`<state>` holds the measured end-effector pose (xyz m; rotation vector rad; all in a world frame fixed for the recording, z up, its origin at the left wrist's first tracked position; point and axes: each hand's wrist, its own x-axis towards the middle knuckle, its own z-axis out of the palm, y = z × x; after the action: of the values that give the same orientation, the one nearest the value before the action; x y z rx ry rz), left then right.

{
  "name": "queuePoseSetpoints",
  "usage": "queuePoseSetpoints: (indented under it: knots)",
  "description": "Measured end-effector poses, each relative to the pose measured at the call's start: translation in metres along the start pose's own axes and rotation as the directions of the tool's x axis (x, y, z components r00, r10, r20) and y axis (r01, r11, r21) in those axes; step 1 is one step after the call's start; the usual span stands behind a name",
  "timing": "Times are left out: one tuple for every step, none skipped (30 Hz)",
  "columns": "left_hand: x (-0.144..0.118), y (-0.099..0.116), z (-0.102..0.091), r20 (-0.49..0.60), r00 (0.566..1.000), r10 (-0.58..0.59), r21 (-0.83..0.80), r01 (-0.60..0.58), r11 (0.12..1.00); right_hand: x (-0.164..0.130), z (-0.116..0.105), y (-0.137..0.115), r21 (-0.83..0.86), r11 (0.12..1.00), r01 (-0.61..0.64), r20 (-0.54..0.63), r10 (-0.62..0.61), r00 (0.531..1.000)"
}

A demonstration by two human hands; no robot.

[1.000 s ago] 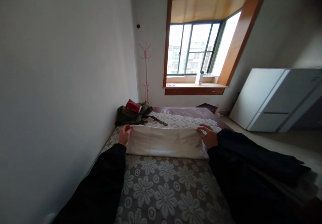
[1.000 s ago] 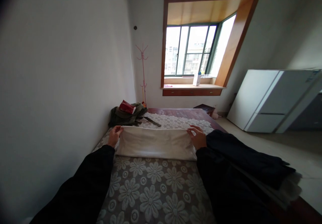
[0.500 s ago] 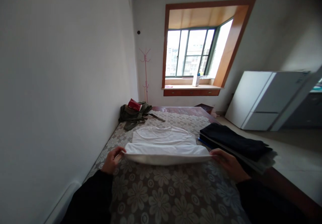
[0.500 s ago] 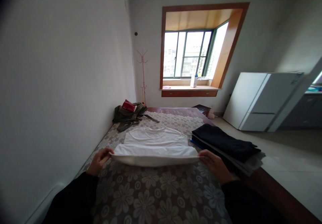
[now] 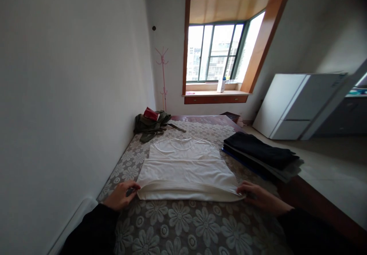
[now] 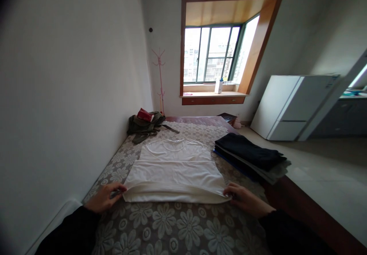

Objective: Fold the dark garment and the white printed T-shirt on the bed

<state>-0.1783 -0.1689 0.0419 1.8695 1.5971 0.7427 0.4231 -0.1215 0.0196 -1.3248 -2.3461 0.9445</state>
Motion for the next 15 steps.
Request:
queuePoseSetpoints:
  knots:
    - [0.0, -0.003, 0.0, 0.001, 1.0, -0.004, 0.001, 0.004, 1.0, -0.001, 0.0, 0.001, 0.007, 1.0, 0.005, -0.001, -0.005, 1.0]
    - [-0.001, -0.005, 0.0, -0.003, 1.0, -0.011, 0.003, 0.012, 1.0, -0.001, 0.0, 0.001, 0.013, 1.0, 0.007, -0.007, -0.007, 1.0]
    - [-0.001, -0.008, 0.0, -0.011, 1.0, -0.022, 0.005, 0.022, 1.0, -0.001, 0.0, 0.003, 0.017, 1.0, 0.003, -0.019, -0.003, 1.0]
    - [-0.001, -0.011, 0.0, -0.021, 0.999, -0.034, 0.006, 0.034, 0.999, -0.001, 0.001, 0.004, 0.017, 1.0, -0.006, -0.039, 0.007, 0.999]
    - [-0.002, -0.014, 0.0, -0.036, 0.998, -0.047, 0.006, 0.047, 0.999, -0.001, 0.001, 0.005, 0.014, 1.0, -0.017, -0.063, 0.018, 0.998]
    - [-0.002, -0.016, 0.0, -0.054, 0.997, -0.06, 0.006, 0.061, 0.998, -0.001, 0.002, 0.006, 0.012, 1.0, -0.027, -0.087, 0.028, 0.996]
    - [-0.003, -0.017, 0.0, -0.076, 0.994, -0.074, 0.007, 0.075, 0.997, -0.001, 0.002, 0.007, 0.013, 0.999, -0.032, -0.107, 0.033, 0.994]
    - [-0.003, -0.017, 0.0, -0.102, 0.991, -0.086, 0.007, 0.087, 0.996, 0.0, 0.002, 0.006, 0.019, 0.999, -0.031, -0.131, 0.034, 0.991]
    - [-0.004, -0.015, -0.001, -0.134, 0.987, -0.094, 0.005, 0.095, 0.995, 0.0, 0.002, 0.004, 0.035, 0.999, -0.028, -0.161, 0.033, 0.986]
    - [-0.005, -0.012, -0.001, -0.161, 0.982, -0.093, -0.003, 0.094, 0.996, -0.001, 0.001, 0.001, 0.061, 0.998, -0.025, -0.195, 0.036, 0.98]
    - [-0.007, -0.007, -0.002, -0.185, 0.979, -0.086, -0.018, 0.084, 0.996, -0.002, -0.001, -0.005, 0.097, 0.995, -0.025, -0.231, 0.047, 0.972]
    - [-0.01, -0.001, -0.003, -0.209, 0.975, -0.073, -0.042, 0.066, 0.997, -0.004, -0.004, -0.011, 0.14, 0.99, -0.024, -0.267, 0.061, 0.962]
    - [-0.014, 0.007, -0.005, -0.237, 0.97, -0.057, -0.078, 0.039, 0.996, -0.008, -0.007, -0.019, 0.184, 0.983, -0.02, -0.297, 0.075, 0.952]
    - [-0.021, 0.016, -0.006, -0.27, 0.962, -0.042, -0.121, 0.009, 0.993, -0.014, -0.01, -0.026, 0.219, 0.976, -0.015, -0.322, 0.087, 0.943]
    - [-0.03, 0.025, -0.007, -0.312, 0.949, -0.034, -0.171, -0.021, 0.985, -0.023, -0.013, -0.033, 0.231, 0.973, -0.021, -0.363, 0.106, 0.926]
